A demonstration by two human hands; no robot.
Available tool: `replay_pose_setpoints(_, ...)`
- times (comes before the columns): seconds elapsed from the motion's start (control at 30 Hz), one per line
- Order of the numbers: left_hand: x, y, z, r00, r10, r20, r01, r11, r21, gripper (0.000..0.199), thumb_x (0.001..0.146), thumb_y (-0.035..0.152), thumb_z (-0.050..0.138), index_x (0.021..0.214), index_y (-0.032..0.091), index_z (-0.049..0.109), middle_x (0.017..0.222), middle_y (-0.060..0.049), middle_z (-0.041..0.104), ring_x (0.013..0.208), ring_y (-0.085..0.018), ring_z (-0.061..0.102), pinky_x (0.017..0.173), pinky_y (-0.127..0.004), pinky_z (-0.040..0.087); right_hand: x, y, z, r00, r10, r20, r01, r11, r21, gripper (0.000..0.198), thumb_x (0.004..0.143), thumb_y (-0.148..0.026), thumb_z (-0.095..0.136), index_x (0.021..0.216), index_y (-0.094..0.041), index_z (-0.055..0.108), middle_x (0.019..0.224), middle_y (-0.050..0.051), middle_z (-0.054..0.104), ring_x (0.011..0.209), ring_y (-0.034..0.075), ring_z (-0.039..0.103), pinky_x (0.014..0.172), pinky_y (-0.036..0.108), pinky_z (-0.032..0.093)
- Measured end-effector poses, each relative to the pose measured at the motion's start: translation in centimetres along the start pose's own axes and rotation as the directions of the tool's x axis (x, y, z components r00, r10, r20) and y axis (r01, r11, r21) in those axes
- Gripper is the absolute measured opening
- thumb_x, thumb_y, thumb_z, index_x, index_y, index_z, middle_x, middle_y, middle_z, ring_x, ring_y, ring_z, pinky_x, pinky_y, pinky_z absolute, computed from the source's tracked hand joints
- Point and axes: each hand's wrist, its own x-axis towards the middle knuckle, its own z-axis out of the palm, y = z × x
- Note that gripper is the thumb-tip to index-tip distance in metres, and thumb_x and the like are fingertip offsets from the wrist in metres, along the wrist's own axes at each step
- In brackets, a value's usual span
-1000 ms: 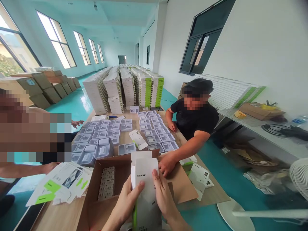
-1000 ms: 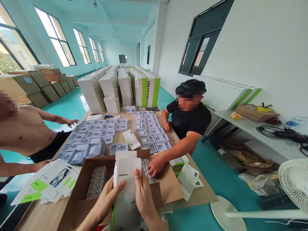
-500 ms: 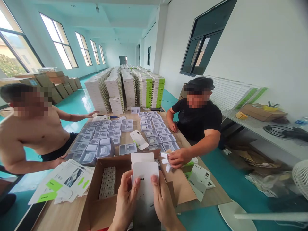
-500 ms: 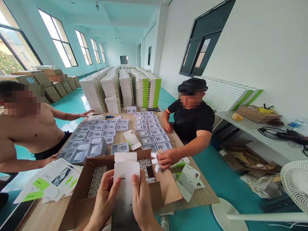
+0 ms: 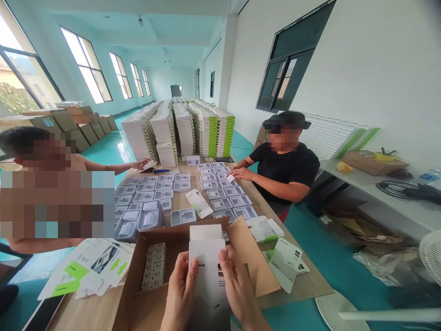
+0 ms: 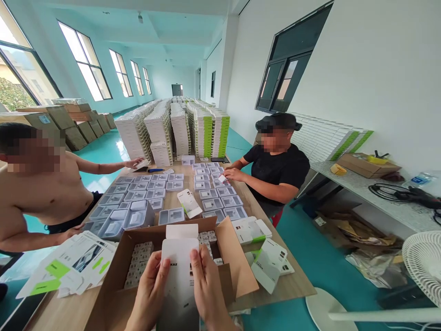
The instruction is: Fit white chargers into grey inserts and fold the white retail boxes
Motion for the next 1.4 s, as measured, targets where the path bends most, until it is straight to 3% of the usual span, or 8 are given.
replay_pose_setpoints(0.27, 1.1, -0.7, -0.9, 0.997, -0.054, 0.061, 0.054, 0.999, 0.005, 0.053, 0.086, 0.073, 0.055, 0.093, 0.020, 0.064, 0.081, -0.006, 0.073, 0.065, -0.019, 0.060, 0.059, -0.027, 0.048, 0.9, -2.5, -0.1, 0.943, 0.319, 0.096, -0.333, 0.908, 0.255, 0.045, 0.082, -0.068, 0.066, 0.070, -0.026, 0.057, 0.069, 0.000, 0.065, 0.074, 0.023, 0.066, 0.061, 0.029, 0.055)
replay_pose_setpoints(0.4, 2.1, 0.0, -1.5, 0.993, -0.102, 0.066, 0.099, 0.994, 0.045, 0.060, 0.085, 0.078, 0.051, 0.094, 0.019, 0.063, 0.078, -0.006, 0.073, 0.064, -0.019, 0.060, 0.056, -0.026, 0.047, 1.1, -3.4, 0.1, 0.942, 0.295, 0.160, -0.332, 0.889, 0.315, 0.045, 0.083, -0.067, 0.067, 0.084, -0.023, 0.074, 0.085, 0.006, 0.077, 0.092, 0.030, 0.072, 0.074, 0.035, 0.060)
replay_pose_setpoints(0.67, 1.8, -0.1, -1.0, 0.998, -0.047, -0.028, 0.049, 0.996, 0.073, 0.059, 0.086, 0.078, 0.048, 0.083, 0.020, 0.061, 0.069, -0.003, 0.066, 0.061, -0.018, 0.057, 0.055, -0.027, 0.048, 0.5, -0.4, 0.3, 0.961, 0.275, -0.009, -0.265, 0.935, 0.235, 0.063, 0.081, -0.078, 0.060, 0.104, -0.022, 0.076, 0.115, 0.011, 0.077, 0.108, 0.033, 0.070, 0.083, 0.035, 0.061)
replay_pose_setpoints(0.9, 1.3, -1.0, -1.0, 0.998, -0.049, -0.043, 0.052, 0.997, 0.063, 0.063, 0.084, 0.080, 0.048, 0.082, 0.020, 0.066, 0.071, -0.004, 0.068, 0.064, -0.021, 0.060, 0.057, -0.028, 0.050, 2.7, -2.6, -1.6, 0.990, 0.055, 0.132, -0.088, 0.961, 0.261, 0.049, 0.082, -0.055, 0.076, 0.119, -0.026, 0.064, 0.137, 0.010, 0.066, 0.097, 0.022, 0.070, 0.082, 0.033, 0.059)
replay_pose_setpoints(1.07, 1.4, -2.0, -1.0, 0.986, -0.082, -0.142, 0.094, 0.992, 0.080, 0.071, 0.077, 0.085, 0.053, 0.095, 0.018, 0.070, 0.097, -0.012, 0.076, 0.094, -0.029, 0.068, 0.073, -0.032, 0.055, 4.4, -4.4, -2.4, 0.861, 0.043, 0.506, -0.173, 0.962, 0.212, 0.049, 0.080, -0.044, 0.079, 0.124, -0.023, 0.070, 0.103, 0.007, 0.078, 0.091, 0.025, 0.072, 0.075, 0.035, 0.059)
replay_pose_setpoints(1.2, 1.2, -1.3, -0.7, 0.999, -0.053, 0.005, 0.052, 0.998, 0.041, 0.061, 0.086, 0.078, 0.048, 0.079, 0.020, 0.063, 0.068, -0.003, 0.066, 0.061, -0.018, 0.057, 0.054, -0.026, 0.048, 4.0, -3.4, -2.2, 0.879, -0.015, 0.477, -0.081, 0.980, 0.180, 0.047, 0.092, -0.045, 0.067, 0.134, -0.023, 0.065, 0.106, 0.008, 0.078, 0.098, 0.026, 0.073, 0.080, 0.037, 0.061)
replay_pose_setpoints(1.3, 1.2, -0.8, -0.6, 1.000, -0.022, -0.003, 0.022, 0.999, 0.043, 0.058, 0.088, 0.076, 0.048, 0.077, 0.020, 0.061, 0.066, -0.001, 0.062, 0.058, -0.016, 0.053, 0.052, -0.025, 0.045, 3.1, -2.1, -2.1, 0.956, -0.213, 0.204, 0.205, 0.977, 0.059, 0.046, 0.102, -0.036, 0.053, 0.148, -0.029, 0.049, 0.129, 0.010, 0.070, 0.113, 0.023, 0.069, 0.094, 0.038, 0.059)
replay_pose_setpoints(1.4, 1.5, -0.9, -0.8, 1.000, 0.004, -0.022, -0.003, 0.997, 0.083, 0.057, 0.088, 0.076, 0.048, 0.077, 0.021, 0.058, 0.065, -0.001, 0.061, 0.058, -0.016, 0.053, 0.054, -0.025, 0.046, 2.2, -1.2, -2.4, 0.858, -0.507, 0.085, 0.513, 0.839, -0.181, 0.036, 0.105, -0.023, 0.046, 0.137, -0.033, 0.059, 0.134, 0.008, 0.063, 0.126, 0.022, 0.061, 0.102, 0.037, 0.056)
